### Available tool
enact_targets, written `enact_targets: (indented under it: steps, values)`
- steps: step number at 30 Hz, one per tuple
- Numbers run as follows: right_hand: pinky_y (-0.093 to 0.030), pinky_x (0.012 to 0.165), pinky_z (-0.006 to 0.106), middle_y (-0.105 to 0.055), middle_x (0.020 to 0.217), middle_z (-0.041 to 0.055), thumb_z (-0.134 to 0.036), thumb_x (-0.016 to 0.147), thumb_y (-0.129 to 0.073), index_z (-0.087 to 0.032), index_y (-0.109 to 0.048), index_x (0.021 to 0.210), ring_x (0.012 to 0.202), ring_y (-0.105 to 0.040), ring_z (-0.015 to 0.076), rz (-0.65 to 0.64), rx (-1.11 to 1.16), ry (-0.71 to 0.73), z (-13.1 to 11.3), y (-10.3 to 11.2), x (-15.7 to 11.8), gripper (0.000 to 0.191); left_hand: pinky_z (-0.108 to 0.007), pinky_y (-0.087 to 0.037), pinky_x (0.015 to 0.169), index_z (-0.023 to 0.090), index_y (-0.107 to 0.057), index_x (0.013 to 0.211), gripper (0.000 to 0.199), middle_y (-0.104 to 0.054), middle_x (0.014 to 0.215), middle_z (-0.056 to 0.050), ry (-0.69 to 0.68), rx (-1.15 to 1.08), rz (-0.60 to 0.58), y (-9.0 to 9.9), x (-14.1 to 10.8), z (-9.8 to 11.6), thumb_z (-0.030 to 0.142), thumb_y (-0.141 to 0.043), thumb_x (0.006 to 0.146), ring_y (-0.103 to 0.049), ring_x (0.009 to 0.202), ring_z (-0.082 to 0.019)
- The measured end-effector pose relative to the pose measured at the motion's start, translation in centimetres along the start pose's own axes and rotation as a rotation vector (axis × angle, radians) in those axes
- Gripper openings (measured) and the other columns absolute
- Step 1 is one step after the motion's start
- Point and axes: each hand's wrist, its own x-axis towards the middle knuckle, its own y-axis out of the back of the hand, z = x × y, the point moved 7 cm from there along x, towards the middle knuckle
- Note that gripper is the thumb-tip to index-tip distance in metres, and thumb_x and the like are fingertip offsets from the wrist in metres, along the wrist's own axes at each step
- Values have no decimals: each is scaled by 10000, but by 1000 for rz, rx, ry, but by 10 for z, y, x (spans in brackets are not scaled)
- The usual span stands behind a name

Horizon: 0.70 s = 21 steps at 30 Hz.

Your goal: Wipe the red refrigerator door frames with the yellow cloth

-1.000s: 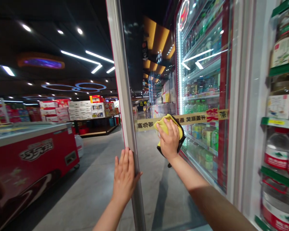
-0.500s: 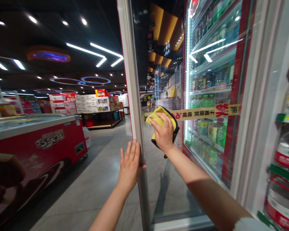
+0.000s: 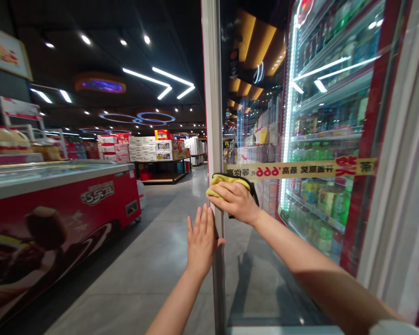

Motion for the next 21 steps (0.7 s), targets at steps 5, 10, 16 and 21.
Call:
enact_targets:
  steps: [5,10,16,21]
  values:
    - [-447,1052,396,-611,1448,-22,-295,1054,-478,-337,-667,1286,1355,-476,206,-107,-125,-189,61,-20,70,303,-632,-253,1218,104,-133,1619,941,-333,1609,-247,25,4,-29,0,-3,0,404,-663,901,-294,1525,-359]
    - [-377,1135,435,-587,1467,-19,-291,1035,-508,-339,-673,1282,1400,-419,238,-101,-58,-285,51,-27,48,301,-625,-230,1227,85,-117,1617,1004,-299,1618,-265,76,-25,-69,0,-5,0,404,-709,871,-235,1541,-362]
    - [-401,1110,401,-617,1447,-53,-249,984,-609,-418,-635,1319,1392,-451,219,-148,19,-220,-38,-39,-56,376,-625,-217,1232,98,0,1622,1070,-251,1636,-261,76,-52,-130,-6,-36,-2,350,-714,866,-181,1549,-359]
    - [-465,1075,366,-654,1397,-84,-235,949,-643,-410,-669,1262,1329,-524,191,-206,91,-39,-96,-30,-128,359,-585,-271,1232,131,29,1623,910,-278,1642,-226,61,-17,-80,0,-75,-1,194,-561,934,-167,1556,-319]
